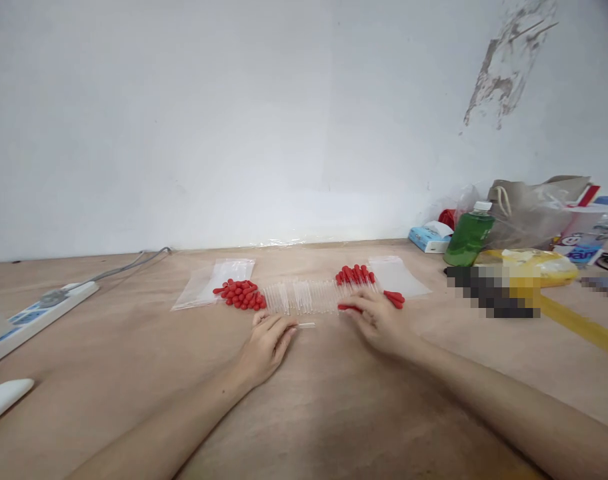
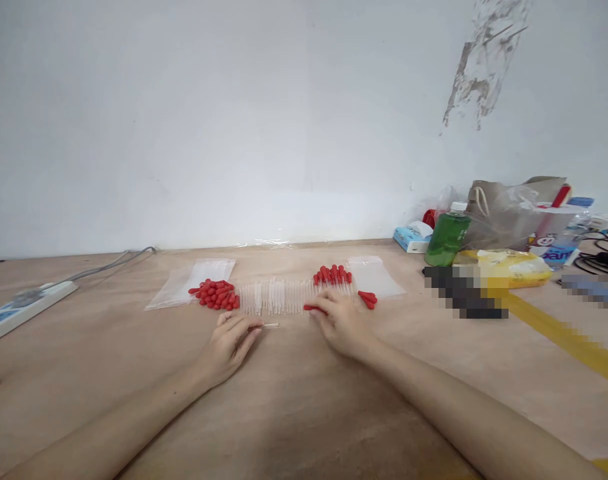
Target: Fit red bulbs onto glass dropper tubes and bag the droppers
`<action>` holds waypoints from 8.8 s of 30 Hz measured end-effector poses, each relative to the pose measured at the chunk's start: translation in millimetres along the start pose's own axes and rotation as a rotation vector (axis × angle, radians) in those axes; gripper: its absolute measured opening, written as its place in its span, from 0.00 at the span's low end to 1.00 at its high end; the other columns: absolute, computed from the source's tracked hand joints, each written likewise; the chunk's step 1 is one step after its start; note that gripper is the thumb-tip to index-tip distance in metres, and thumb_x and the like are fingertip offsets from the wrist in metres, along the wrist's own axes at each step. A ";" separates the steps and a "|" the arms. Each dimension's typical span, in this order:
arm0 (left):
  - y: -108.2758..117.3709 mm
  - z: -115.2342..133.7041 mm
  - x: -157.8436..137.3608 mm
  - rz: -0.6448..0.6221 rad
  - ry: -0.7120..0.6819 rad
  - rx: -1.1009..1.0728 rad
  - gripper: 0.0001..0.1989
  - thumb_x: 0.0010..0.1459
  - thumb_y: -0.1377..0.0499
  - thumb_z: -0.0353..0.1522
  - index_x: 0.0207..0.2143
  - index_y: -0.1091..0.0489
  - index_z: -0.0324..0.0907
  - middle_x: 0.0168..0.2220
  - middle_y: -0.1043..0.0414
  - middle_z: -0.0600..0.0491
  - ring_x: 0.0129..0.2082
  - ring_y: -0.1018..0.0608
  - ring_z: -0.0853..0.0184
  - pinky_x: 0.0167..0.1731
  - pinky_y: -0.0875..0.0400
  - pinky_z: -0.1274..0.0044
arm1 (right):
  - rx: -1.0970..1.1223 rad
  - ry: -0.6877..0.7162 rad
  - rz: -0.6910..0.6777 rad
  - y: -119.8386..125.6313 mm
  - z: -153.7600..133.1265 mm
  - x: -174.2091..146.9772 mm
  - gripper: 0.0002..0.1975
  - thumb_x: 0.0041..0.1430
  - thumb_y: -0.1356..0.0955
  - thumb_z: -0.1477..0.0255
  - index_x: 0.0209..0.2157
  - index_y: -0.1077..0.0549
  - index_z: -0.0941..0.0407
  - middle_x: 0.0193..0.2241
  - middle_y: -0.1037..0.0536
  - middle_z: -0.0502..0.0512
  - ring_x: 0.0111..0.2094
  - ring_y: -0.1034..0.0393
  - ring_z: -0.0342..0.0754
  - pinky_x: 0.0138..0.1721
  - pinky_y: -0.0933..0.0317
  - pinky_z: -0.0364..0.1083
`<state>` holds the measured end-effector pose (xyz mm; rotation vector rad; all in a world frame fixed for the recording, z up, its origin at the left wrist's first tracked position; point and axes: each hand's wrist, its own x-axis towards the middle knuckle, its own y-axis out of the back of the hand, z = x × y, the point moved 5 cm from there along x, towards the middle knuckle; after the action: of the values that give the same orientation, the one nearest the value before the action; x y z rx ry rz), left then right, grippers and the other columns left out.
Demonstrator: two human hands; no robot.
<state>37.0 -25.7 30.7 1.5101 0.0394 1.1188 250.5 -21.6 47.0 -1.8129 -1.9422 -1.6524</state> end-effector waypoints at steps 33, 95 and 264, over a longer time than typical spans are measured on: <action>-3.6 8.8 -1.8 0.014 -0.203 -0.076 0.12 0.58 0.51 0.26 0.43 0.34 0.41 0.31 0.24 0.52 0.29 0.25 0.69 0.32 0.42 0.75 | 0.190 0.097 -0.114 -50.5 -18.0 -7.3 0.09 0.57 0.39 0.69 0.34 0.28 0.56 0.29 0.24 0.53 0.31 0.31 0.43 0.32 0.37 0.42; -98.5 34.4 147.7 -0.357 0.598 0.553 0.19 0.54 0.53 0.25 0.45 0.31 0.31 0.53 0.42 0.33 0.56 0.50 0.41 0.47 0.61 0.49 | -0.505 -0.399 0.089 37.9 85.7 53.4 0.11 0.52 0.38 0.67 0.28 0.27 0.56 0.24 0.26 0.51 0.28 0.34 0.45 0.28 0.50 0.42; -51.0 -8.3 135.4 -0.378 0.712 0.183 0.18 0.52 0.49 0.39 0.34 0.31 0.31 0.44 0.36 0.34 0.46 0.36 0.48 0.37 0.40 0.66 | -0.317 -0.540 -0.020 47.2 138.1 -19.4 0.12 0.52 0.38 0.68 0.33 0.27 0.60 0.28 0.26 0.56 0.27 0.35 0.46 0.28 0.44 0.44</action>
<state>132.2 75.8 71.3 1.1222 0.8978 1.3046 374.5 45.3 4.5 -2.5949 -1.9496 -1.6829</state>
